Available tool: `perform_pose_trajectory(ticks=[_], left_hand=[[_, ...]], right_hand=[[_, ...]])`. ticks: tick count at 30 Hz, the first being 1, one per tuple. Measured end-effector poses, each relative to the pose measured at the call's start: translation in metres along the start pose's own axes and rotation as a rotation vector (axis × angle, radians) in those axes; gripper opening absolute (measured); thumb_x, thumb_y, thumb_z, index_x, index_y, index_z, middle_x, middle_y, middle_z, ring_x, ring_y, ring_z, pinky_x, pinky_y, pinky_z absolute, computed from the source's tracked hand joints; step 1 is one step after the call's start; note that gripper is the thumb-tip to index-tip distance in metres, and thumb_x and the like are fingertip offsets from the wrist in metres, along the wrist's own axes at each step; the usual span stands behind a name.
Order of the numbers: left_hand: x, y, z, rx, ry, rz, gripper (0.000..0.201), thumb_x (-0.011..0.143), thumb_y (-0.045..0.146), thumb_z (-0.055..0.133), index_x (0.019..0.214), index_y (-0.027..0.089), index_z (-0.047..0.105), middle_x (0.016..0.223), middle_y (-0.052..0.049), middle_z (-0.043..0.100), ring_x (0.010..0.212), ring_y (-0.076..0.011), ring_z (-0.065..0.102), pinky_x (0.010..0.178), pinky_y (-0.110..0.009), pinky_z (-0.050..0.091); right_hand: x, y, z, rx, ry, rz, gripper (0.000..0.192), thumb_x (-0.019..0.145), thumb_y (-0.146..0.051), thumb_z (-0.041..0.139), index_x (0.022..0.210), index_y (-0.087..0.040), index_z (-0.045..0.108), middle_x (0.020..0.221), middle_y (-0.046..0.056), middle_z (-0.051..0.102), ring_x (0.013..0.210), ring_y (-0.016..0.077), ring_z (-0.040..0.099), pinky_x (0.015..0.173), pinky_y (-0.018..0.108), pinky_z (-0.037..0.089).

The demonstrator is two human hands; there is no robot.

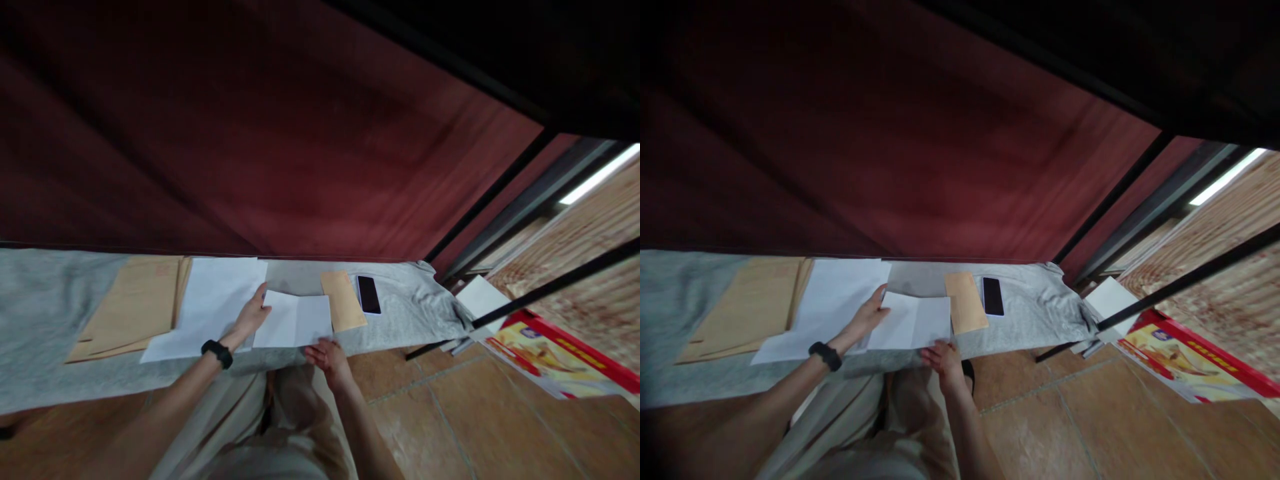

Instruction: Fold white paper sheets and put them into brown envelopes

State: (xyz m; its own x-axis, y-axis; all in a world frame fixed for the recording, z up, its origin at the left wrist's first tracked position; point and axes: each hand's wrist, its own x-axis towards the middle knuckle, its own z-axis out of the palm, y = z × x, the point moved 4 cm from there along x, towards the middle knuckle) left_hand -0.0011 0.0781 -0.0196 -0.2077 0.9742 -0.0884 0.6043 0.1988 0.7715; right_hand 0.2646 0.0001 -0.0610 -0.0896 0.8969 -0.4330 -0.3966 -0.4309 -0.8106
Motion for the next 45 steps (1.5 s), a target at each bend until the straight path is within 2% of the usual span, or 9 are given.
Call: perform_pose_trajectory(ticks=[6, 8, 11, 15, 19, 23, 27, 32, 45], left_hand=[[-0.007, -0.011, 0.015, 0.310, 0.021, -0.039, 0.073, 0.091, 0.020, 0.049, 0.159, 0.011, 0.023, 0.103, -0.012, 0.077, 0.095, -0.0259, 0.074, 0.083, -0.033, 0.053], [-0.009, -0.015, 0.018, 0.322, 0.054, -0.032, 0.071, 0.092, 0.020, 0.047, 0.159, 0.010, 0.024, 0.104, -0.013, 0.077, 0.096, -0.0263, 0.074, 0.084, -0.034, 0.054], [-0.008, -0.016, 0.022, 0.324, 0.107, -0.050, 0.071, 0.092, 0.020, 0.047, 0.158, 0.008, 0.025, 0.104, -0.014, 0.077, 0.095, -0.0276, 0.075, 0.084, -0.035, 0.055], [-0.010, -0.010, 0.021, 0.303, 0.129, -0.092, 0.072, 0.093, 0.020, 0.044, 0.159, 0.005, 0.020, 0.108, -0.017, 0.076, 0.096, -0.0287, 0.075, 0.084, -0.035, 0.056], [-0.028, 0.004, 0.014, 0.372, 0.131, -0.071, 0.071, 0.096, 0.020, 0.040, 0.161, 0.005, 0.014, 0.109, -0.019, 0.075, 0.093, -0.0289, 0.074, 0.085, -0.038, 0.057], [-0.058, 0.030, 0.023, 0.552, 0.276, 0.262, 0.065, 0.094, 0.011, 0.038, 0.158, 0.011, 0.031, 0.150, -0.023, 0.050, 0.136, -0.0323, 0.053, 0.114, -0.048, 0.040], [-0.070, 0.041, 0.071, 0.505, 0.174, 0.540, 0.055, 0.100, 0.026, 0.036, 0.152, 0.009, 0.041, 0.160, -0.017, 0.041, 0.150, -0.0277, 0.036, 0.121, -0.046, 0.035], [-0.054, 0.031, 0.108, 0.515, 0.172, 0.482, 0.060, 0.104, 0.042, 0.031, 0.151, 0.007, 0.044, 0.154, -0.018, 0.050, 0.148, -0.0275, 0.039, 0.122, -0.049, 0.031], [-0.042, 0.006, 0.093, 0.624, 0.286, 0.299, 0.062, 0.102, 0.033, 0.028, 0.152, -0.002, 0.037, 0.161, -0.023, 0.035, 0.154, -0.0290, 0.026, 0.125, -0.048, 0.024]], right_hand=[[-0.029, -0.001, 0.008, -0.176, -0.399, 0.390, 0.036, 0.082, -0.043, 0.067, 0.097, -0.011, 0.074, 0.099, 0.017, 0.078, 0.078, 0.0210, 0.075, 0.073, 0.033, 0.058], [-0.022, -0.009, 0.012, -0.207, -0.367, 0.241, 0.037, 0.083, -0.045, 0.068, 0.099, -0.012, 0.075, 0.101, 0.016, 0.078, 0.081, 0.0213, 0.074, 0.076, 0.034, 0.058], [0.004, -0.025, 0.020, -0.383, -0.171, -0.189, 0.036, 0.090, -0.046, 0.058, 0.102, -0.016, 0.074, 0.104, 0.011, 0.078, 0.089, 0.0215, 0.074, 0.084, 0.036, 0.059], [0.037, -0.029, 0.044, -0.936, -0.082, -0.639, 0.039, 0.097, -0.026, 0.043, 0.126, -0.021, 0.069, 0.131, 0.008, 0.070, 0.122, 0.0209, 0.065, 0.107, 0.038, 0.051], [0.051, -0.015, 0.061, -1.396, -0.083, -0.861, 0.046, 0.100, -0.022, 0.044, 0.144, -0.015, 0.056, 0.153, 0.011, 0.052, 0.145, 0.0229, 0.045, 0.122, 0.044, 0.034], [0.051, -0.004, 0.064, -1.620, -0.058, -0.899, 0.049, 0.104, -0.026, 0.041, 0.151, -0.013, 0.047, 0.159, 0.013, 0.044, 0.148, 0.0240, 0.039, 0.123, 0.046, 0.029], [0.052, 0.001, 0.062, -1.731, -0.148, -0.867, 0.055, 0.103, -0.027, 0.042, 0.156, -0.013, 0.039, 0.163, 0.014, 0.036, 0.151, 0.0254, 0.034, 0.124, 0.046, 0.026], [0.055, 0.003, 0.058, -1.791, -0.147, -0.897, 0.060, 0.104, -0.028, 0.041, 0.160, -0.014, 0.027, 0.165, 0.013, 0.032, 0.153, 0.0229, 0.029, 0.126, 0.043, 0.021], [0.062, 0.018, 0.054, -1.706, 0.184, -0.950, 0.059, 0.104, -0.032, 0.042, 0.156, -0.005, 0.035, 0.162, 0.026, 0.031, 0.151, 0.0337, 0.032, 0.120, 0.057, 0.028]])
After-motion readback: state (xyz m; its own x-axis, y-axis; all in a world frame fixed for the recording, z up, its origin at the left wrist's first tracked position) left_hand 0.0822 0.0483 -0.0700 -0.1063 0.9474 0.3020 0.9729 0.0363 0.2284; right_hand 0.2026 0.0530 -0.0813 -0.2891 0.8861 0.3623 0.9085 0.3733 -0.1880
